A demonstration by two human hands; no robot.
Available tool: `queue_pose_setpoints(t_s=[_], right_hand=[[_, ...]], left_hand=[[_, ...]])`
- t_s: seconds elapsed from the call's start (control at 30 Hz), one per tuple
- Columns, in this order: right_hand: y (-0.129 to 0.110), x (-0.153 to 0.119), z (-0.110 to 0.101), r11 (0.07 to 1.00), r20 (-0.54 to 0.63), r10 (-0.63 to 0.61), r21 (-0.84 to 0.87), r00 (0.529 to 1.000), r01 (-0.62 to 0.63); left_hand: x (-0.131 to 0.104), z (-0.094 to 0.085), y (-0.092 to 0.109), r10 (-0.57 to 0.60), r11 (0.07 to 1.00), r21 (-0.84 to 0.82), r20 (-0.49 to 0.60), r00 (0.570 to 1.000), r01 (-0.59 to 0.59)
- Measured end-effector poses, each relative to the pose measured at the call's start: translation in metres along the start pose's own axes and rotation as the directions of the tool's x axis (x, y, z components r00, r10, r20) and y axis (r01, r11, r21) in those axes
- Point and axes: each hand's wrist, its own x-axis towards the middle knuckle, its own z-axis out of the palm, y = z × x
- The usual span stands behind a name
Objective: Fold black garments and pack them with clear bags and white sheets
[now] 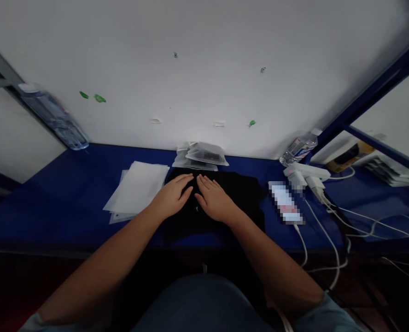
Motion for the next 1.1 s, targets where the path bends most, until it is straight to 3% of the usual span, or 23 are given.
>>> queue_pose_setpoints(t_s=[0.13, 0.27, 0.57, 0.97, 1.1], right_hand=[[0.014, -0.006, -0.021, 0.999, 0.026, 0.035, -0.009, 0.999, -0.035], [0.035, -0.008, -0.034, 0.999, 0.023, 0.033, 0.010, 0.999, -0.033], [0.057, -0.008, 0.001, 0.990, 0.040, -0.057, 0.133, 0.998, 0.051], [0.055, -0.012, -0.001, 0.988, -0.033, -0.055, 0.145, 0.998, 0.059], [0.052, -0.015, -0.012, 0.979, -0.090, -0.126, 0.149, 0.988, 0.138]], left_hand=[[-0.002, 0.006, 0.005, 0.007, 1.000, 0.015, 0.116, 0.993, -0.009], [-0.002, 0.007, 0.006, -0.035, 0.998, 0.053, 0.164, 0.986, 0.026], [-0.004, 0.011, -0.003, 0.040, 0.989, 0.130, 0.256, 0.966, -0.075], [-0.002, 0.008, 0.000, 0.034, 0.991, 0.118, 0.249, 0.968, -0.065], [0.002, 0.001, -0.003, 0.026, 0.989, 0.135, 0.199, 0.980, -0.053]])
